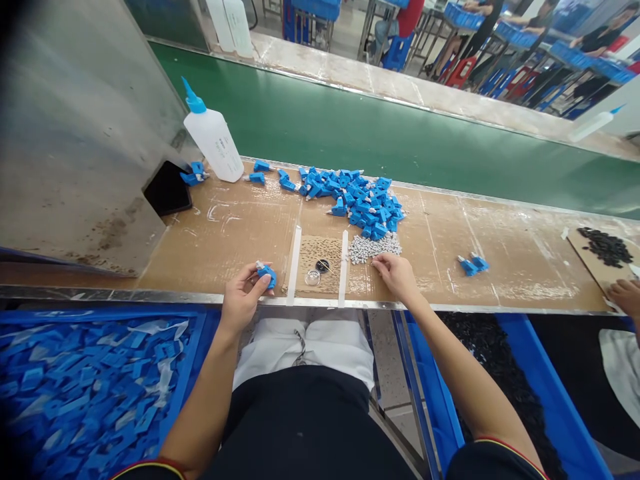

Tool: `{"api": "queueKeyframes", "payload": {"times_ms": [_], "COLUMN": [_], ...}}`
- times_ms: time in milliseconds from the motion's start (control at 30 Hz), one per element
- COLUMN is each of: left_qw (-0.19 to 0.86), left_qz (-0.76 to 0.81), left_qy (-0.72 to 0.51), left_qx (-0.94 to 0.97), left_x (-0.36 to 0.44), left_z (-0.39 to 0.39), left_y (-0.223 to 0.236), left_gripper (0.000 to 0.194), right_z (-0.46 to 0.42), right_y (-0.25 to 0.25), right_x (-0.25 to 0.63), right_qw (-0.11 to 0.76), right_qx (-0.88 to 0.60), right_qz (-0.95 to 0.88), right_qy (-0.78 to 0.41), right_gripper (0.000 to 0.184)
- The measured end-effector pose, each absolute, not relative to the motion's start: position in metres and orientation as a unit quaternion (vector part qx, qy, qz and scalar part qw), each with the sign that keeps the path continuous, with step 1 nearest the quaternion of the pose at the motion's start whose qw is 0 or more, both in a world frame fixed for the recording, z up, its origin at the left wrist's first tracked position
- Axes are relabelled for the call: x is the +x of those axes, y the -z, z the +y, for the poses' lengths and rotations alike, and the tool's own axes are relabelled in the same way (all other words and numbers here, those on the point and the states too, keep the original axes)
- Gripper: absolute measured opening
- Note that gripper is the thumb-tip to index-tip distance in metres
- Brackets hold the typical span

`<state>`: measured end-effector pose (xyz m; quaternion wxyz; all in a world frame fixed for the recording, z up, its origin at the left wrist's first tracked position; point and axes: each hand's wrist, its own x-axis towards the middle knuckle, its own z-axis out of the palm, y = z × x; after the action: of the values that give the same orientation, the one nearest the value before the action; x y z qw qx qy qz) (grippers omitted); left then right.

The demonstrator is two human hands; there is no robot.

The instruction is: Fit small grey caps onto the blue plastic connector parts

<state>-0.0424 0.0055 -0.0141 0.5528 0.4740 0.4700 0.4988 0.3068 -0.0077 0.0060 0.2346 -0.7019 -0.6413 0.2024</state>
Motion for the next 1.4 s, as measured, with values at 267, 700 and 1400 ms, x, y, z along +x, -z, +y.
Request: {"api": "queueKeyframes", "payload": {"times_ms": [267, 700, 1400], "left_qw": [0.556, 0.554, 0.569], "left_qz": [0.465, 0.454, 0.446], "left_qy": [-0.505, -0.518, -0.514], "left_qx": [0.469, 0.468, 0.462], "left_x": [-0.041, -0.039, -0.041], "left_z": [0.006, 0.006, 0.005], "left_y": [0.012, 0.018, 0.016], "left_gripper": [0.039, 0.038, 0.034], "right_z": [0.004, -0.005, -0.001], "right_y": [-0.022, -0.007, -0.045], "right_x": [0.31, 0.269, 0.222], "right_qw": [0.164, 0.178, 0.137], "right_qx": [-0.662, -0.582, -0.509], "right_qz": [-0.695, -0.772, -0.842], "right_qy": [-0.228, -0.182, -0.116], "right_gripper": [0.014, 0.014, 0.019]}}
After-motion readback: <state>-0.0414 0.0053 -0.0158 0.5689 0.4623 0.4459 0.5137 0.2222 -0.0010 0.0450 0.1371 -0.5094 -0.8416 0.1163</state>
